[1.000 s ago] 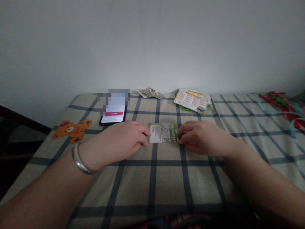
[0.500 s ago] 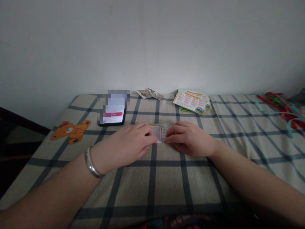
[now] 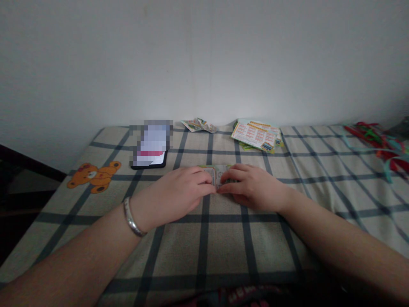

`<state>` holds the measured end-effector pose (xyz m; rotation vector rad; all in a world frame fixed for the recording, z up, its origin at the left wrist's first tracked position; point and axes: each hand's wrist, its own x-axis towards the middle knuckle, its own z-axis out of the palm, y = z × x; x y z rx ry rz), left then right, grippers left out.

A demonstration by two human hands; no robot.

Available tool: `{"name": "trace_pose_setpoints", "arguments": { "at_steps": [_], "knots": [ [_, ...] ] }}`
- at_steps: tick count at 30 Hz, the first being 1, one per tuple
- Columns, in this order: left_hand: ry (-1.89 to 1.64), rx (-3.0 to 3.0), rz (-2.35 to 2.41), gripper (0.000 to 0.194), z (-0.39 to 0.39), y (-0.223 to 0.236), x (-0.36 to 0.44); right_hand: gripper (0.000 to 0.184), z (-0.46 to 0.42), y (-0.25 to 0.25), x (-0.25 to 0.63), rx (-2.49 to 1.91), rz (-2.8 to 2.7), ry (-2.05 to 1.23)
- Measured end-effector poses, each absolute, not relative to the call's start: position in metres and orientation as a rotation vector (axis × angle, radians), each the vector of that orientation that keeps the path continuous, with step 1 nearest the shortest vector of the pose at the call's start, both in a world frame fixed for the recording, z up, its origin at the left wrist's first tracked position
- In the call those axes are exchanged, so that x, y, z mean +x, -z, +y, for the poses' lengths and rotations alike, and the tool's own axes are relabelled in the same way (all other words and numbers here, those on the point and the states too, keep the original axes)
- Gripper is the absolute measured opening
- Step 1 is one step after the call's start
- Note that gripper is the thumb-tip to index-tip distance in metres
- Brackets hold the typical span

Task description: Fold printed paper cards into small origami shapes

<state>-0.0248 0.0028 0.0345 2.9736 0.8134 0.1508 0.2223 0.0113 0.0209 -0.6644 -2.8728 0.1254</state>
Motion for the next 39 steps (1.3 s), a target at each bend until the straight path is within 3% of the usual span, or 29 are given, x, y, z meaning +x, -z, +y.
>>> {"name": "trace_pose_setpoints", "arguments": {
  "at_steps": [22,39],
  "knots": [
    [-0.148,2.909,0.858,0.032,0.006,-0.043,-0.033,0.022,0.010,-0.027,0.228,-0.701,-2.852,-0.226],
    [-0.094,2.799,0.834,0.037,0.016,-0.040,-0.043,0.031,0.007,-0.042,0.242,-0.800,-2.871,-0.288]
  ]
}}
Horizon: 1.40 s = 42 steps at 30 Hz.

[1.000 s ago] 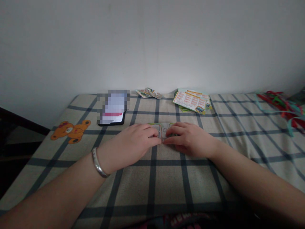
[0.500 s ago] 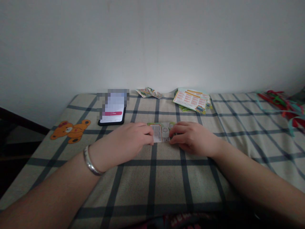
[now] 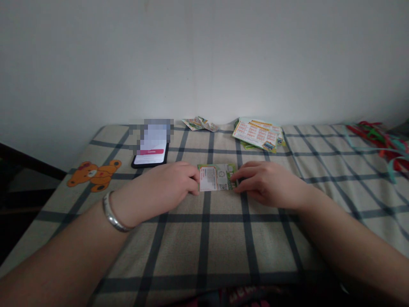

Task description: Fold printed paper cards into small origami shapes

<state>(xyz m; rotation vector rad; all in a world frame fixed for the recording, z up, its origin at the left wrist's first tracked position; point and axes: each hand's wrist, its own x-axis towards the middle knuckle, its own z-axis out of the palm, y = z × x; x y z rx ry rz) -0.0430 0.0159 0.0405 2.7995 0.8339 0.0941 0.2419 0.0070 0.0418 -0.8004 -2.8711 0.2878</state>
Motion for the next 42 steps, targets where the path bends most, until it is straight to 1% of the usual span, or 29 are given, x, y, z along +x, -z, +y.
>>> {"name": "trace_pose_setpoints", "arguments": {
  "at_steps": [7,11,15,20,24,26,29,32,34,36,42],
  "knots": [
    [-0.094,2.846,0.849,0.033,0.014,-0.041,-0.041,0.027,0.008,-0.045,0.246,-0.803,-2.883,-0.287],
    [-0.071,2.870,0.899,0.028,0.013,-0.042,-0.039,0.029,0.009,-0.044,0.247,-0.792,-2.882,-0.283],
    [-0.066,2.867,0.900,0.026,0.013,-0.040,-0.038,0.029,0.009,-0.043,0.247,-0.805,-2.876,-0.275],
    [-0.092,2.873,0.901,0.027,0.014,-0.039,-0.040,0.026,0.009,-0.041,0.248,-0.808,-2.863,-0.274],
    [-0.105,2.835,0.921,0.029,0.011,-0.040,-0.038,0.022,0.011,-0.040,0.247,-0.896,-2.838,-0.268],
    [-0.129,2.825,0.954,0.027,0.010,-0.041,-0.036,0.020,0.011,-0.039,0.246,-0.940,-2.824,-0.251],
    [-0.161,2.885,1.003,0.018,0.007,-0.039,-0.032,0.017,0.012,-0.036,0.241,-0.979,-2.809,-0.210],
    [-0.173,2.948,1.031,0.010,0.006,-0.035,-0.029,0.025,0.011,-0.031,0.236,-0.970,-2.786,-0.140],
    [-0.203,2.966,1.048,0.015,0.007,-0.032,-0.028,0.031,0.011,-0.028,0.234,-0.934,-2.777,-0.110],
    [-0.228,2.992,1.047,0.018,0.008,-0.029,-0.028,0.032,0.011,-0.025,0.234,-0.907,-2.772,-0.106],
    [-0.165,3.140,0.986,0.015,0.006,-0.024,-0.027,0.032,0.013,-0.022,0.232,-0.912,-2.771,-0.075]
  ]
}}
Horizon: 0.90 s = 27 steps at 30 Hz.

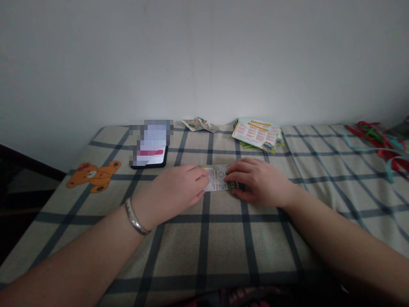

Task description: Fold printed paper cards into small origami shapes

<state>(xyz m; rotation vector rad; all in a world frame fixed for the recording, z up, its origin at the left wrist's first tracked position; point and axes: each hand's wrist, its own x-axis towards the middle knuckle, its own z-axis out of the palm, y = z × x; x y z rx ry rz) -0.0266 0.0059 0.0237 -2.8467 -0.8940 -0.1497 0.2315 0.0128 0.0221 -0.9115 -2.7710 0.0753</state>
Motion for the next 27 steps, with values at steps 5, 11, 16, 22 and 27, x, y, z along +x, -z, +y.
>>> {"name": "trace_pose_setpoints", "arguments": {
  "at_steps": [5,11,16,22,27],
  "knots": [
    [0.118,-2.799,-0.960,0.014,-0.002,-0.023,-0.022,0.020,0.008,-0.022,0.225,-0.956,-2.795,0.086],
    [0.195,-2.779,-0.964,0.014,-0.001,-0.024,-0.018,0.014,0.006,-0.019,0.223,-0.980,-2.801,0.271],
    [0.313,-2.771,-0.900,0.017,0.006,-0.019,-0.021,0.021,0.005,-0.021,0.223,-0.802,-2.838,0.226],
    [0.351,-2.834,-0.831,0.022,0.012,-0.016,-0.026,0.019,0.007,-0.026,0.227,-0.692,-2.960,0.188],
    [0.385,-2.856,-0.821,0.023,0.013,-0.013,-0.027,0.015,0.010,-0.028,0.232,-0.756,-2.909,0.066]
  ]
}}
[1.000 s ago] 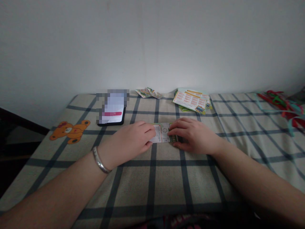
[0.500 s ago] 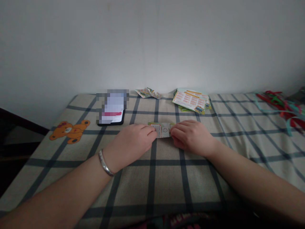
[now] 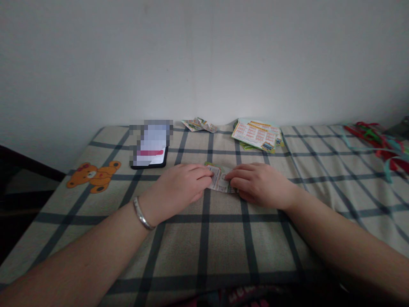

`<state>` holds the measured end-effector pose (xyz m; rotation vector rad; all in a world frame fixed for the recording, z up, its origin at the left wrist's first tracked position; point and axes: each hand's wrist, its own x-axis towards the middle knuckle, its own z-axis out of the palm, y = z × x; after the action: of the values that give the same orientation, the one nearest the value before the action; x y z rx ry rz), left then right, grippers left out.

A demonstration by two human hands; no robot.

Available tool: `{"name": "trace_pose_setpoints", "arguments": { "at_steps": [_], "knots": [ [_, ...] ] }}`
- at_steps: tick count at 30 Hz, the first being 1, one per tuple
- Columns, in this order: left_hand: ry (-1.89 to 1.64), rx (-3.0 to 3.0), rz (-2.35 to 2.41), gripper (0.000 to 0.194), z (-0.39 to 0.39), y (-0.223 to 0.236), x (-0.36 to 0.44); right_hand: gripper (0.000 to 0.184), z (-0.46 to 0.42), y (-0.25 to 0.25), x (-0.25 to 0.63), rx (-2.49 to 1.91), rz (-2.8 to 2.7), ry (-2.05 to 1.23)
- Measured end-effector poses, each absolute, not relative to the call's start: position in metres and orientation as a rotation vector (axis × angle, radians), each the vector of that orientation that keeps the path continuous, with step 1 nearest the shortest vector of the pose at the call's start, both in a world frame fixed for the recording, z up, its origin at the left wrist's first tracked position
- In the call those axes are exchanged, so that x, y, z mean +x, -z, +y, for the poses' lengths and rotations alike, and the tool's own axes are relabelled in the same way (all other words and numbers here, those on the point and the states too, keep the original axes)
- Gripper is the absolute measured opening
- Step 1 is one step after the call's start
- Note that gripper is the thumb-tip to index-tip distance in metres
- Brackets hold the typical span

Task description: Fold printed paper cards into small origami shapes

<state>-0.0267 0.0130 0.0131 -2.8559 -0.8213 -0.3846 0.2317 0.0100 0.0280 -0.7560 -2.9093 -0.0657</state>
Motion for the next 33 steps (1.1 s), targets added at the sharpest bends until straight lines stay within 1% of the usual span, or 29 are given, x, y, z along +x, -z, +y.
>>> {"name": "trace_pose_setpoints", "arguments": {
  "at_steps": [4,7,10,15,21,28,31,33],
  "knots": [
    [0.398,-2.813,-0.895,0.016,0.011,-0.011,-0.024,0.011,0.005,-0.031,0.229,-0.723,-2.841,-0.012],
    [0.330,-2.778,-0.951,0.008,0.007,-0.015,-0.020,0.009,0.001,-0.034,0.226,-0.723,-2.900,0.067],
    [0.278,-2.781,-0.980,0.007,0.005,-0.021,-0.017,0.007,0.000,-0.036,0.227,-0.793,-2.968,0.161],
    [0.313,-2.847,-0.941,0.012,0.006,-0.019,-0.019,0.008,0.002,-0.040,0.235,-0.876,-2.972,0.272],
    [0.466,-2.872,-0.719,0.025,0.009,-0.009,-0.020,0.008,0.003,-0.036,0.235,-0.917,-2.924,0.183],
    [0.374,-2.879,-0.655,0.023,0.006,-0.017,-0.019,0.008,0.001,-0.036,0.233,-0.921,-2.923,0.202],
    [0.310,-2.872,-0.679,0.023,0.006,-0.016,-0.020,0.005,0.000,-0.036,0.232,-0.896,-2.914,0.132],
    [0.281,-2.871,-0.682,0.023,0.006,-0.014,-0.021,0.005,0.000,-0.035,0.232,-0.874,-2.900,0.015]
  ]
}}
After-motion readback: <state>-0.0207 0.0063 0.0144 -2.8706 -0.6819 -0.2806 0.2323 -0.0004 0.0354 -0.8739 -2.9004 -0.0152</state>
